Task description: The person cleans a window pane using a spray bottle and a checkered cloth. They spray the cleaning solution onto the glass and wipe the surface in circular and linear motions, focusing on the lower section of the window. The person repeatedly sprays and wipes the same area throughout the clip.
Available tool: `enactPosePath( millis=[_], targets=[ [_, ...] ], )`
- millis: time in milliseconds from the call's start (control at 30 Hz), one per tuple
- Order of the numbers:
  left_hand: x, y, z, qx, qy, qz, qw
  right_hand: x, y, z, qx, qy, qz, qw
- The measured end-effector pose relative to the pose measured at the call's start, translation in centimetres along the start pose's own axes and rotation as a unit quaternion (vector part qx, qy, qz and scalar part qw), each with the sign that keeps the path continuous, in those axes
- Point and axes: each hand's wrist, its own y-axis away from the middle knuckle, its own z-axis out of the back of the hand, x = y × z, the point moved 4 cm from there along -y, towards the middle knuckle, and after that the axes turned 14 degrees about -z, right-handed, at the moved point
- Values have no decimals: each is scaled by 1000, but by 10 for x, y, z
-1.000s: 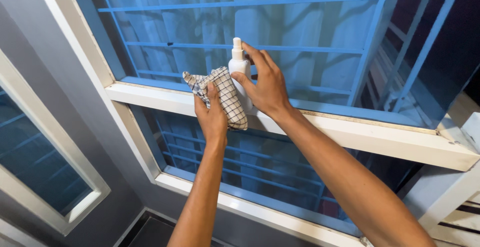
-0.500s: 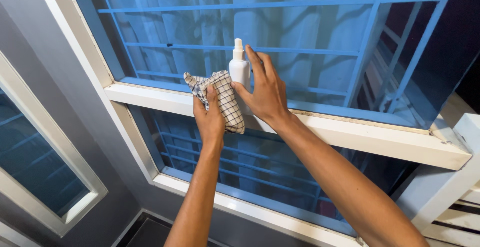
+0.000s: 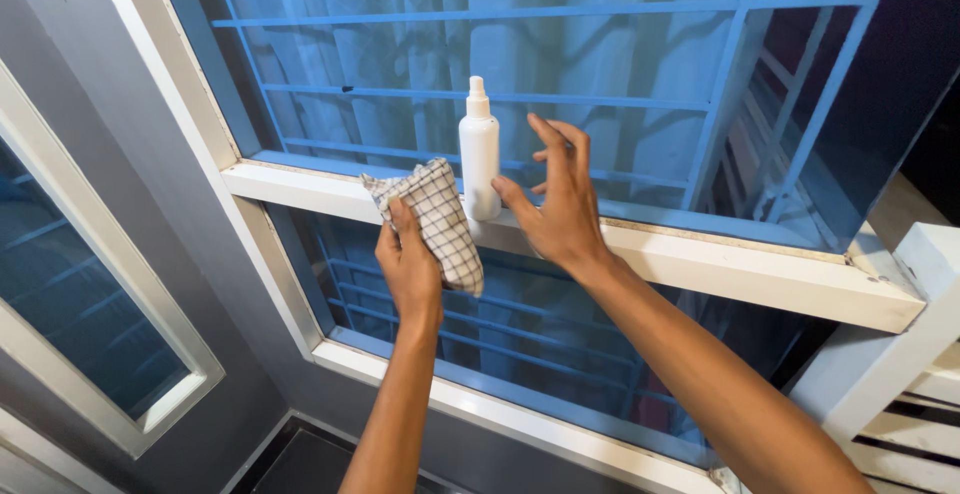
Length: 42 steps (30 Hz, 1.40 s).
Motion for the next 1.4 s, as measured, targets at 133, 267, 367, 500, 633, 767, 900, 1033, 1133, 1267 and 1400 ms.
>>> enactPosePath(
  millis=[133, 267, 367, 500, 633, 767, 900, 1033, 1133, 1267, 1400],
  targets=[
    [-12, 30, -15, 41, 47, -2, 998, -5, 32, 13, 107, -113, -34, 987],
    [-24, 70, -47, 100, 93, 32, 990, -8, 83, 39, 211, -243, -94, 942],
    [-30, 103, -73, 127, 96, 25, 987, -12, 120, 65, 205, -238, -97, 944],
    [-27, 144, -109, 142, 12, 3, 990, -29, 150, 93, 132, -245, -158, 947],
    [-14, 172, -149, 185, -19, 3, 982, -38, 162, 119, 66, -339, -159, 925],
    [-10, 179, -176, 207, -70, -54, 974, -39, 161, 138, -1, -430, -225, 874],
    [-19, 169, -192, 213, -99, -176, 956, -29, 145, 165, -55, -440, -249, 861],
    [-27, 120, -190, 216, -155, -279, 923, -16, 117, 207, -109, -373, -163, 907],
    [-35, 77, -189, 193, -199, -324, 905, -9, 90, 243, -152, -221, -37, 963],
    [-35, 51, -203, 204, -254, -380, 866, -12, 37, 273, -228, 33, 69, 971],
    [-18, 50, -219, 205, -311, -424, 825, -23, -14, 279, -283, 258, 178, 907]
  ],
)
